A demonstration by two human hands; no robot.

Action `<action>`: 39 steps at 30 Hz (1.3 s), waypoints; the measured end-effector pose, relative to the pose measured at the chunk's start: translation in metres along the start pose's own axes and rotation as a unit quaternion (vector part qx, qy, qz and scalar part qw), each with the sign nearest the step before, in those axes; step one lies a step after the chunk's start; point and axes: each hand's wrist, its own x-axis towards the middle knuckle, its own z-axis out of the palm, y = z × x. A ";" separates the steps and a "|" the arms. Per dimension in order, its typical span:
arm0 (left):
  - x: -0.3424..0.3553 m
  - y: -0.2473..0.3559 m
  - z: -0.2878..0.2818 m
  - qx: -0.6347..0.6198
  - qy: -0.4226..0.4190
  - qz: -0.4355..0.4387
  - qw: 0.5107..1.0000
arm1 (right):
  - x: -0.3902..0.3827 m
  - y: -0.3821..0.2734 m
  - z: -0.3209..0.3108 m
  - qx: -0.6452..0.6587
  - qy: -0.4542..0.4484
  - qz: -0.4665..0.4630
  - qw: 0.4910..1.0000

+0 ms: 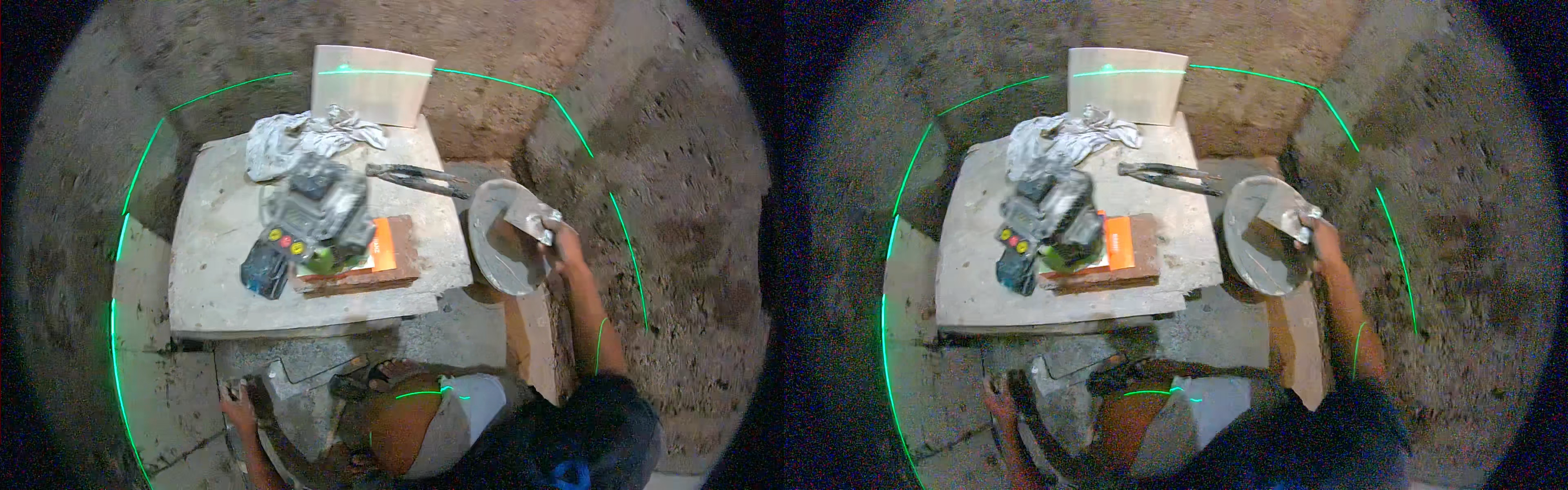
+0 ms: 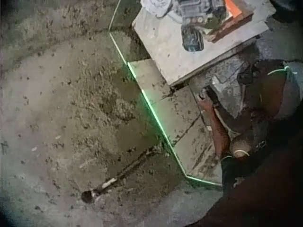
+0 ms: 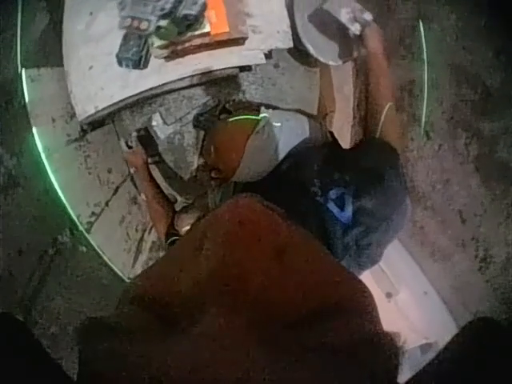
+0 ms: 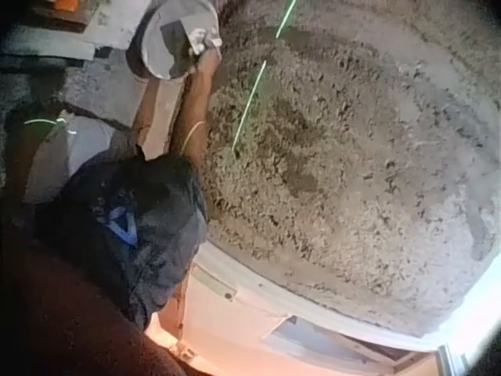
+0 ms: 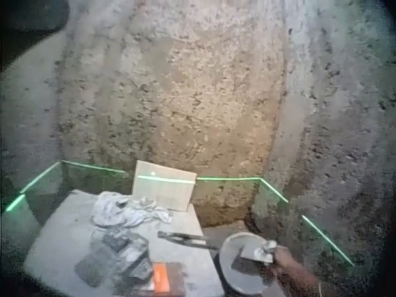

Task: The person scoops mortar with a scraper and applies it along the wall and tile edges guided by a laser level.

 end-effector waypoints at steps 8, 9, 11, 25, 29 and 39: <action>0.085 0.163 -0.103 0.025 0.161 0.152 0.975 | -0.042 -0.109 0.035 -0.006 -0.008 -0.063 0.998; 0.091 0.180 -0.129 0.051 0.164 0.121 0.978 | -0.047 -0.124 0.047 0.008 -0.028 -0.076 0.997; 0.113 0.211 -0.182 -0.027 0.219 0.155 0.963 | -0.060 -0.152 0.075 0.041 -0.059 -0.112 0.991; 0.258 0.384 -0.478 0.410 0.462 0.332 0.712 | -0.213 -0.249 0.380 0.199 -0.397 -0.020 0.896; 0.269 0.384 -0.500 0.539 0.411 0.356 0.643 | -0.265 -0.217 0.454 0.227 -0.470 0.083 0.849; 0.265 0.369 -0.482 0.467 0.447 0.300 0.702 | -0.322 -0.090 0.586 0.138 -0.448 0.139 0.872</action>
